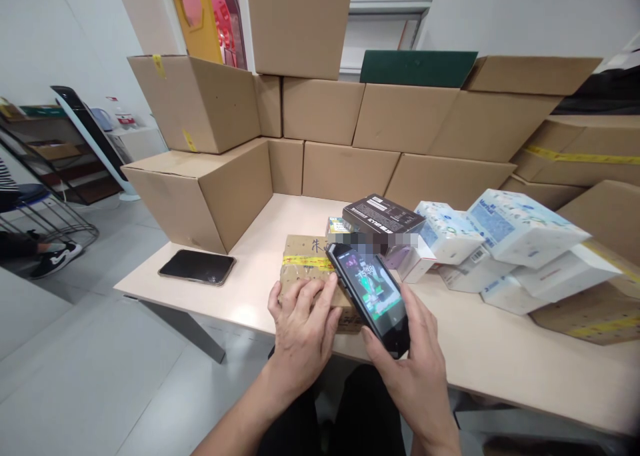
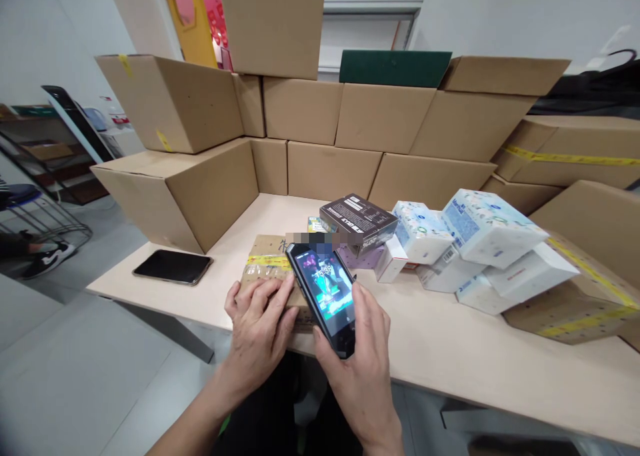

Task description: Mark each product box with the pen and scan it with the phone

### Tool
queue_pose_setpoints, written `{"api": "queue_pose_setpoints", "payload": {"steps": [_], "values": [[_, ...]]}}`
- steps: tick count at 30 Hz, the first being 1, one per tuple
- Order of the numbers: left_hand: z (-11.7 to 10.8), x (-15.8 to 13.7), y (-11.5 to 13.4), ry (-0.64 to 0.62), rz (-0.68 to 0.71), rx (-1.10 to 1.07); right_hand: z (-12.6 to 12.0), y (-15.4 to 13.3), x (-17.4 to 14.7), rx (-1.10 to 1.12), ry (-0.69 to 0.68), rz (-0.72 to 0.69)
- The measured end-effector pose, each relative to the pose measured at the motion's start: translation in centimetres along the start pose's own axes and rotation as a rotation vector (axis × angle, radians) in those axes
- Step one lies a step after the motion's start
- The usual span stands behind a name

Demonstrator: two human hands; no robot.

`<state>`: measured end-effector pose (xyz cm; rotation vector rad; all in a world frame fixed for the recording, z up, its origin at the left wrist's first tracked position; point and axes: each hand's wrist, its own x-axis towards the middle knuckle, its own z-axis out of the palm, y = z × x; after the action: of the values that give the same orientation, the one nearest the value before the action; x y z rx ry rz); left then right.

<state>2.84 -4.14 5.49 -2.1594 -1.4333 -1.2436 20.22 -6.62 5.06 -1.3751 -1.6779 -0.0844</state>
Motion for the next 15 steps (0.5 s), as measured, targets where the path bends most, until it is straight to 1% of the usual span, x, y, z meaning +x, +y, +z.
{"api": "queue_pose_setpoints", "payload": {"steps": [5,10,12,15], "values": [[0.0,0.0,0.0,-0.004,-0.003,0.003,-0.7,1.1,-1.0,-0.007,0.04,0.119],[0.1,-0.1,-0.1,0.002,0.004,0.008,-2.6,3.2,-2.5,-0.131,0.09,0.257],[0.2,-0.2,-0.2,0.006,0.006,0.004,-3.3,4.5,-3.4,-0.194,0.088,0.281],[0.2,-0.2,-0.3,0.006,0.009,-0.01,-4.0,7.0,-4.9,-0.277,0.065,0.257]]}}
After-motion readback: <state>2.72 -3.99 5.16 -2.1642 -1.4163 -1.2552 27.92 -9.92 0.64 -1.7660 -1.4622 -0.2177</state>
